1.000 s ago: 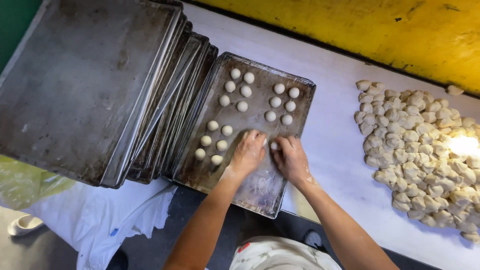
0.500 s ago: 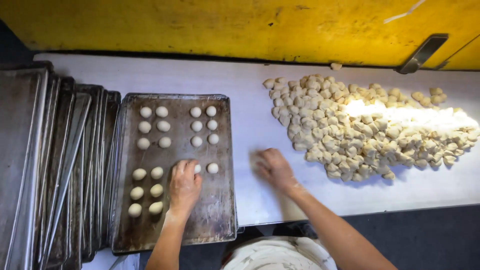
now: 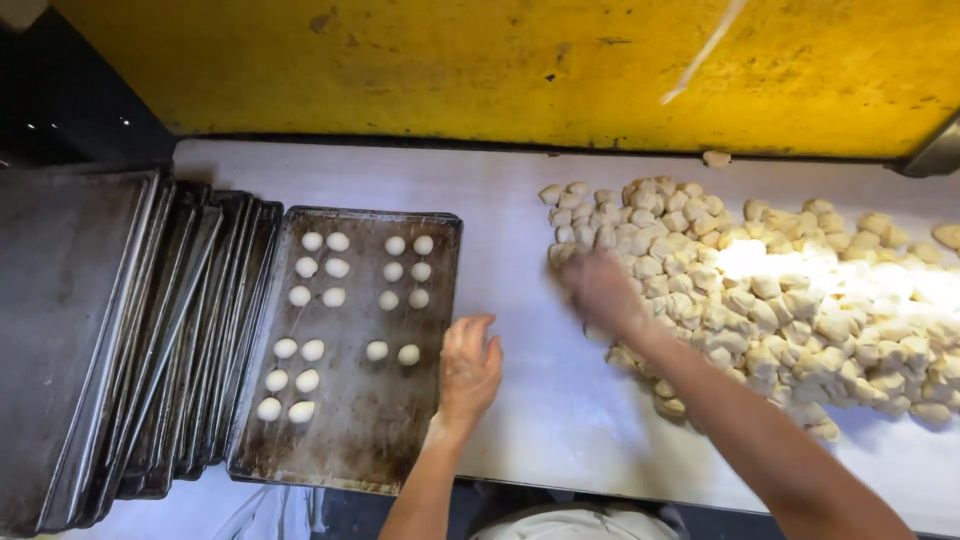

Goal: The person rolls small pieces of dough into balls on a white countertop and places them onto a metal baking tray. The person fills one tray and then moves it to a rack before continuing with a second tray.

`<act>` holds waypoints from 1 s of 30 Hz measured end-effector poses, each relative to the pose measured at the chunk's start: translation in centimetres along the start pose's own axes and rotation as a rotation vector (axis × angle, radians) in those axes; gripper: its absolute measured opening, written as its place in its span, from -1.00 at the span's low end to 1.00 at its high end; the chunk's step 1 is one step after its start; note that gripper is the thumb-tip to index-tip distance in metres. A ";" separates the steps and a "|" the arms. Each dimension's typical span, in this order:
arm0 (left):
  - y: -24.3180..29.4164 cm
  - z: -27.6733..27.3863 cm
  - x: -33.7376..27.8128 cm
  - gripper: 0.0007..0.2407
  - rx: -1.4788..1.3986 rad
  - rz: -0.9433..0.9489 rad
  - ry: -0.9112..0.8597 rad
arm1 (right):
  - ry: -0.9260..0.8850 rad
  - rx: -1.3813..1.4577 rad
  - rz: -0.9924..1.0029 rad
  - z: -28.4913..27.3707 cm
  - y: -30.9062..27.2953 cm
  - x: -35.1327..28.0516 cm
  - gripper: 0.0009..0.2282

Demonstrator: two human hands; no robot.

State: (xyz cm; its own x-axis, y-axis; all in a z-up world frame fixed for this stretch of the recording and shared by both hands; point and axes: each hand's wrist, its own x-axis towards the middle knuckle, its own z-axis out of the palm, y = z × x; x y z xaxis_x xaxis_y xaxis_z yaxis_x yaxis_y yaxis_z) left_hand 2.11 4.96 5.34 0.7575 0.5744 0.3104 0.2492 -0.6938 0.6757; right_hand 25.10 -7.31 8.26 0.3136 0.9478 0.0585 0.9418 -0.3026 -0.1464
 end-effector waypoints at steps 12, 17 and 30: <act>3.5 19.3 11.8 -0.66 0.441 -0.044 0.012 | 0.424 0.559 0.121 9.3 -7.1 -18.3 -0.75; 4.0 16.0 10.9 -0.86 0.126 0.067 -0.107 | 0.314 0.563 0.078 9.5 -7.3 -18.5 -0.76; -2.8 8.7 -2.8 -0.89 0.475 0.415 -0.100 | 0.245 0.039 0.373 14.0 -8.6 -10.2 -0.71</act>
State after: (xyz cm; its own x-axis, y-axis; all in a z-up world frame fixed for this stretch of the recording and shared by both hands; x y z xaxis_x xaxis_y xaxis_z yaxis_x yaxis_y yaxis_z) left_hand 4.52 1.51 -3.18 0.8954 0.1893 0.4030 0.1461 -0.9799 0.1357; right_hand 12.12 -12.95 -4.90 0.6545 0.7214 0.2261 0.7552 -0.6104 -0.2388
